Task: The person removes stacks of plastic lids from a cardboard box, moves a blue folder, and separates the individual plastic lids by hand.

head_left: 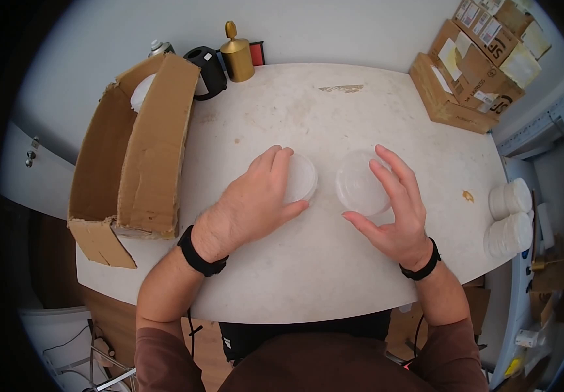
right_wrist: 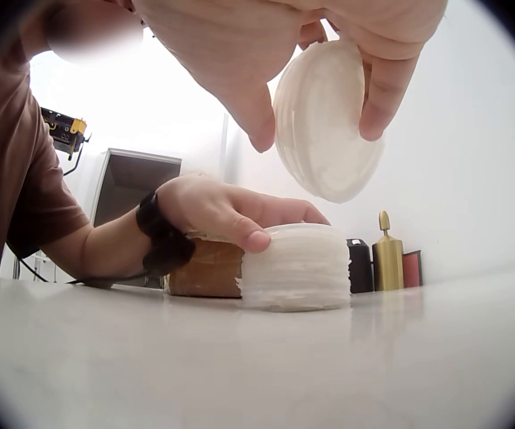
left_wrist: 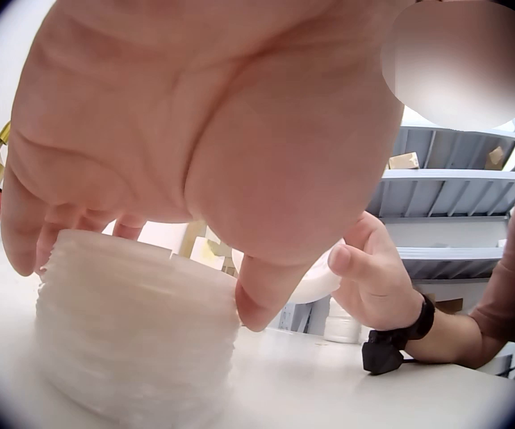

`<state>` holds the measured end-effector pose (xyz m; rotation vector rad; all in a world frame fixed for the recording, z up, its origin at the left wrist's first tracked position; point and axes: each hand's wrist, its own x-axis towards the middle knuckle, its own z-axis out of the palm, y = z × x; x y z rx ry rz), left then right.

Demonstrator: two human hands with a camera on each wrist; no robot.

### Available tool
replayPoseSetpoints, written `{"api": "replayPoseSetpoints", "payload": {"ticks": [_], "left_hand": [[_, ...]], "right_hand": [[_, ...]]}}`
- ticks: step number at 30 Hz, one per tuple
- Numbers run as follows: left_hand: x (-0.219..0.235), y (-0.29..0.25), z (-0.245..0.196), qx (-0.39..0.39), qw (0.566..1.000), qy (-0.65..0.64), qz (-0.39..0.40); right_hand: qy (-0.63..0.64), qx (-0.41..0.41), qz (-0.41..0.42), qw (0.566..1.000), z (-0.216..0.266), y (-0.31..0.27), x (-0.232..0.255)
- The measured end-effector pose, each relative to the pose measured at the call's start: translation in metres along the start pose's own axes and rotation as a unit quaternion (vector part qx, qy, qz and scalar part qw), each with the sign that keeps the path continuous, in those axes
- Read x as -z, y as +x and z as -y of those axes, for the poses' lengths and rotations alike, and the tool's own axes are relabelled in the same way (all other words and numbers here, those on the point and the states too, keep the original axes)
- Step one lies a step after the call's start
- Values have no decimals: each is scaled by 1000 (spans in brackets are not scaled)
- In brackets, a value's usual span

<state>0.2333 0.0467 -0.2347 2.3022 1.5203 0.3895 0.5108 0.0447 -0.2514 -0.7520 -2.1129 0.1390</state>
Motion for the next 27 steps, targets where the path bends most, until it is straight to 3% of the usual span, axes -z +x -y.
{"api": "replayPoseSetpoints", "payload": {"ticks": [3,5,15,18,20,21,23,24,26,27], "left_hand": [[-14,-4,8,-43,999,25,-18],[-22,-5,12,-66,989,132,-10],[-16,-11,-5,-18,985,168,22],[-6,-12,-11,-26,983,184,10],[1,-10,-17,-99,978,172,-69],[4,-10,-22,-99,978,172,-69],[6,-7,-36,-158,983,5,-88],[1,-7,-39,-158,983,5,-89],[-14,-9,-42,-184,968,-157,-59],[-17,-9,-45,-184,968,-157,-59]], "right_hand": [[-3,1,0,1000,0,0,1],[-6,3,0,1000,0,0,1],[-5,-2,-2,1000,-1,-1,-2],[-1,-1,-5,1000,-1,0,0],[2,1,-5,1000,-1,-1,0],[12,12,-5,1000,-1,-1,0],[22,23,-4,999,-1,-1,-1],[28,37,3,999,0,-2,-1],[34,50,11,998,1,-2,-2],[42,63,13,997,1,-3,-4]]}}
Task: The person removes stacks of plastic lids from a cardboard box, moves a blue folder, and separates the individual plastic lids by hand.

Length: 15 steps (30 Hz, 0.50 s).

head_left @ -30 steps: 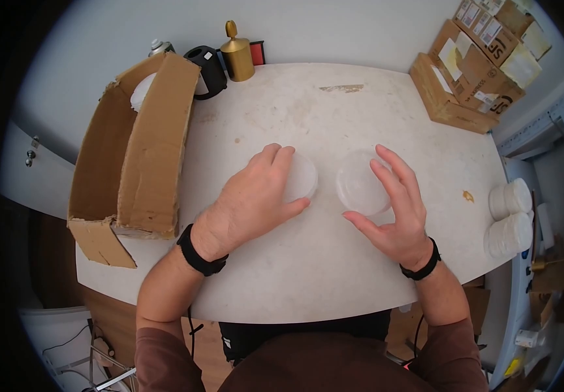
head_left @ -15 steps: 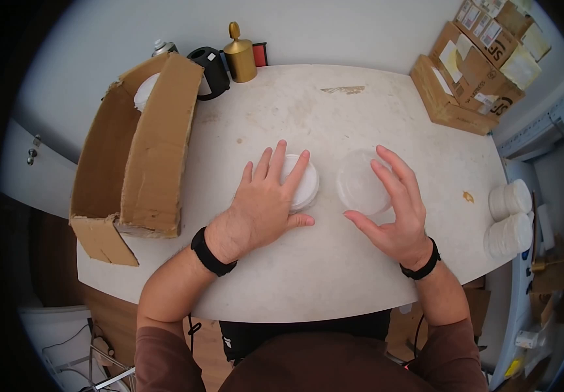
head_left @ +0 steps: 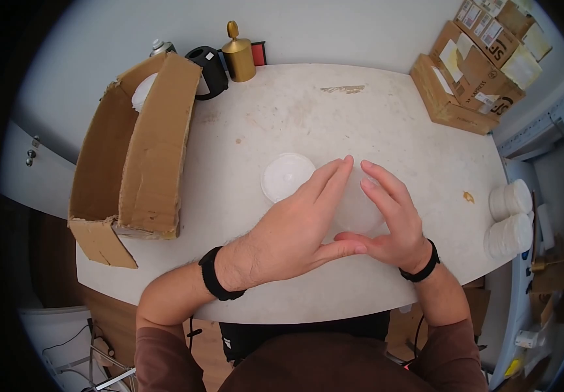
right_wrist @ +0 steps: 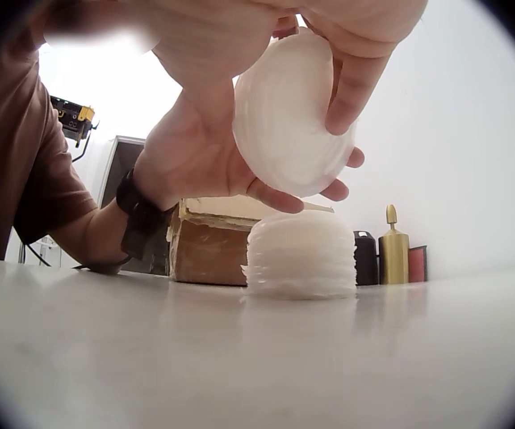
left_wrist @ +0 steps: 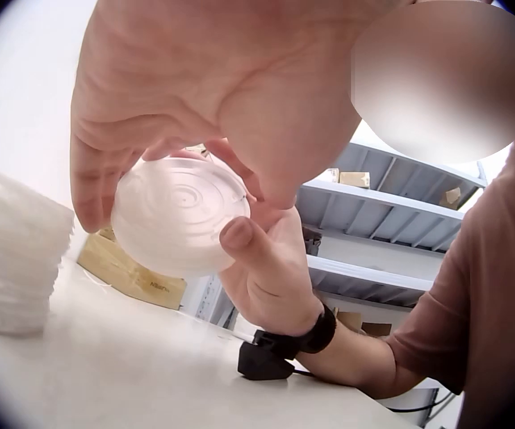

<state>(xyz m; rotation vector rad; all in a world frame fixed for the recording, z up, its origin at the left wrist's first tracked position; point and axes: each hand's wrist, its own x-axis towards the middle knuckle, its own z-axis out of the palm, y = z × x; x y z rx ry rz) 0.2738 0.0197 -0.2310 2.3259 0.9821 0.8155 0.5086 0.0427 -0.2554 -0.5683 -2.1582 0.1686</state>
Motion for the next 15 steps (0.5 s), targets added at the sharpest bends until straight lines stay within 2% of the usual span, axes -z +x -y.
{"api": "replayPoseSetpoints", "payload": {"ticks": [8,15], "left_hand": [[-1,1,-12,46,999,-27,-10],[1,0,-5,24,999,-34,-18]], "right_hand": [[22,33,21,999,3,2,-2],[26,24,21,999,3,3,0]]}}
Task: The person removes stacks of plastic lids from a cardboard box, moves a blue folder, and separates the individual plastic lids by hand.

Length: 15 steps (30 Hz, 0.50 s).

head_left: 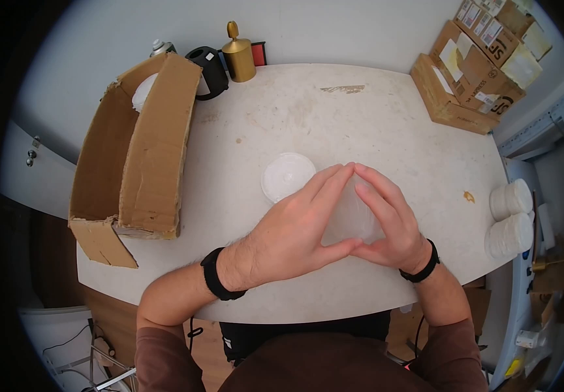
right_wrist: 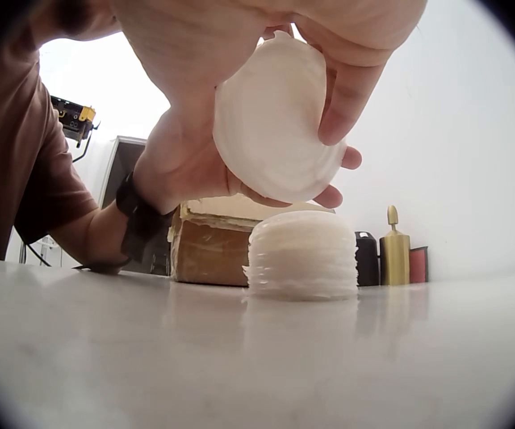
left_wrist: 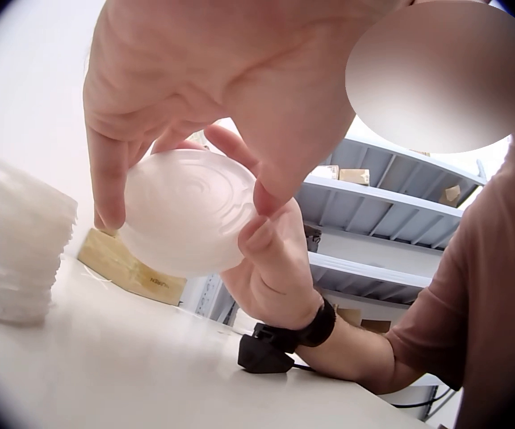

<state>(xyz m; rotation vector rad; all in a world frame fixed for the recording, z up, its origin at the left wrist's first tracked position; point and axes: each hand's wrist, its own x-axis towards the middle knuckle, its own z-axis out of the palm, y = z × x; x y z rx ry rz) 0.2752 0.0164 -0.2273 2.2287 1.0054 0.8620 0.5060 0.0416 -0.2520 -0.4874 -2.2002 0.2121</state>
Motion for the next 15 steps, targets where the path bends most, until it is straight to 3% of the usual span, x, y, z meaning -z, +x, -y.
{"api": "replayPoseSetpoints", "payload": {"ticks": [6,15], "left_hand": [[-4,-3,4,-8,1000,19,-12],[-1,1,-2,44,999,-24,-22]], "right_hand": [[-11,-6,8,1000,1,1,1],[-26,-6,-14,1000,1,-1,-1]]}}
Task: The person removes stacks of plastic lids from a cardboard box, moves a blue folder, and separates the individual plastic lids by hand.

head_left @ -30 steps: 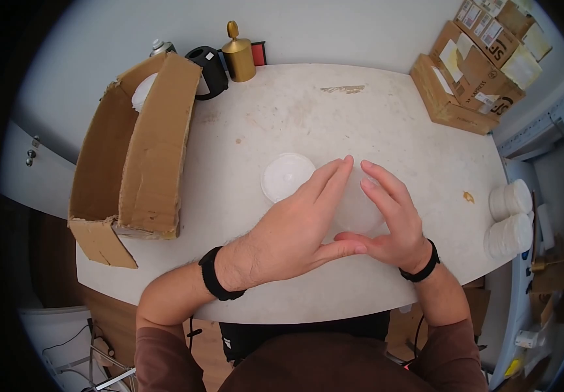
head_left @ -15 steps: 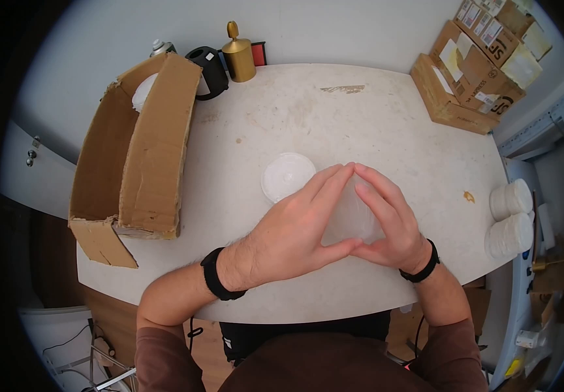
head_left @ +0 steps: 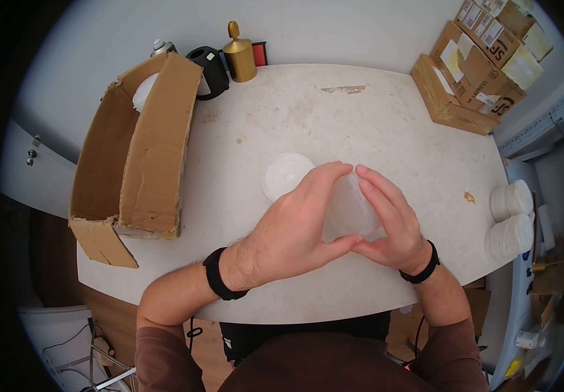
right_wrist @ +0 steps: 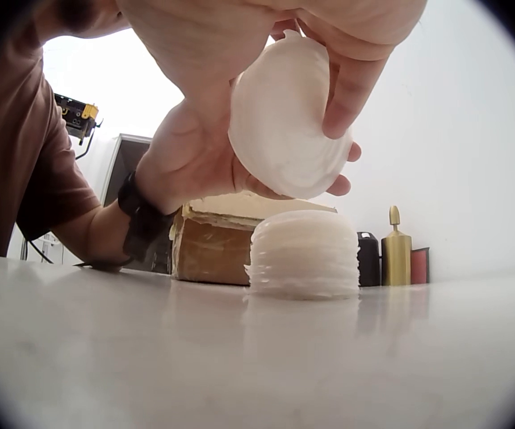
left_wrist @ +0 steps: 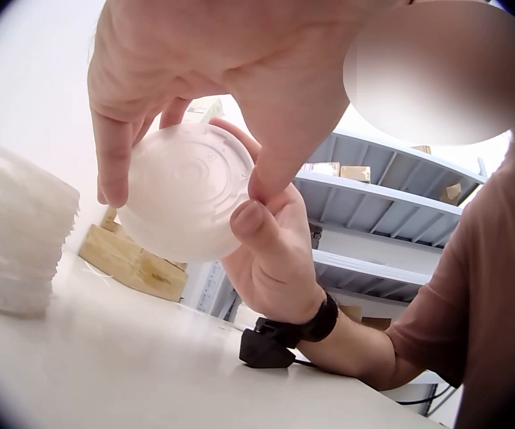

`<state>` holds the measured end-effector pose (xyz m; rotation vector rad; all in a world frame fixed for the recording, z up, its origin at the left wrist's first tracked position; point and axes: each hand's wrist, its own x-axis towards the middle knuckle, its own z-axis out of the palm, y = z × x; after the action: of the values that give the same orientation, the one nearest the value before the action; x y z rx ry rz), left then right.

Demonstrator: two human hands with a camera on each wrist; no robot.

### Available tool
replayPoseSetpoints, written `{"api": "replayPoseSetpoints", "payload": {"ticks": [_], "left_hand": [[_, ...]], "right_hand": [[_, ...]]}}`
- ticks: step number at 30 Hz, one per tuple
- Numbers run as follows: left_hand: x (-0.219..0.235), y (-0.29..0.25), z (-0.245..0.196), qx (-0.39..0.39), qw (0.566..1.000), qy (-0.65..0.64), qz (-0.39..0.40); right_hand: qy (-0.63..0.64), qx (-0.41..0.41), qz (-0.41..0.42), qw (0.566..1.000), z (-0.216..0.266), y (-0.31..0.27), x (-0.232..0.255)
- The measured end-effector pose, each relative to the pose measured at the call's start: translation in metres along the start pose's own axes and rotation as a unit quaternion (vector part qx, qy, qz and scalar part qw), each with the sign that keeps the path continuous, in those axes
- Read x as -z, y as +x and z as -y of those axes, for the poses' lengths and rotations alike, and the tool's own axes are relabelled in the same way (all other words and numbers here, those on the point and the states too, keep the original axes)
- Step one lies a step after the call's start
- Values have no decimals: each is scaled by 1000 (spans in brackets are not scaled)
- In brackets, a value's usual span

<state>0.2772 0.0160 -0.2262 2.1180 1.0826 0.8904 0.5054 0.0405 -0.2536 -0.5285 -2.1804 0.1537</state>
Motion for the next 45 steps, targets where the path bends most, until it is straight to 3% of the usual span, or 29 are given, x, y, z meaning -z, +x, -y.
{"api": "replayPoseSetpoints", "payload": {"ticks": [5,20,32,45], "left_hand": [[1,0,-2,47,996,-70,21],[4,3,2,12,991,-136,9],[10,8,7,35,976,-215,11],[15,7,4,-5,988,-155,-23]], "right_hand": [[15,-6,-4,1000,-1,-1,2],[-7,3,-23,1000,-4,-2,6],[-19,-22,-44,999,-7,-4,4],[-17,-33,-43,998,-7,-4,3]]}}
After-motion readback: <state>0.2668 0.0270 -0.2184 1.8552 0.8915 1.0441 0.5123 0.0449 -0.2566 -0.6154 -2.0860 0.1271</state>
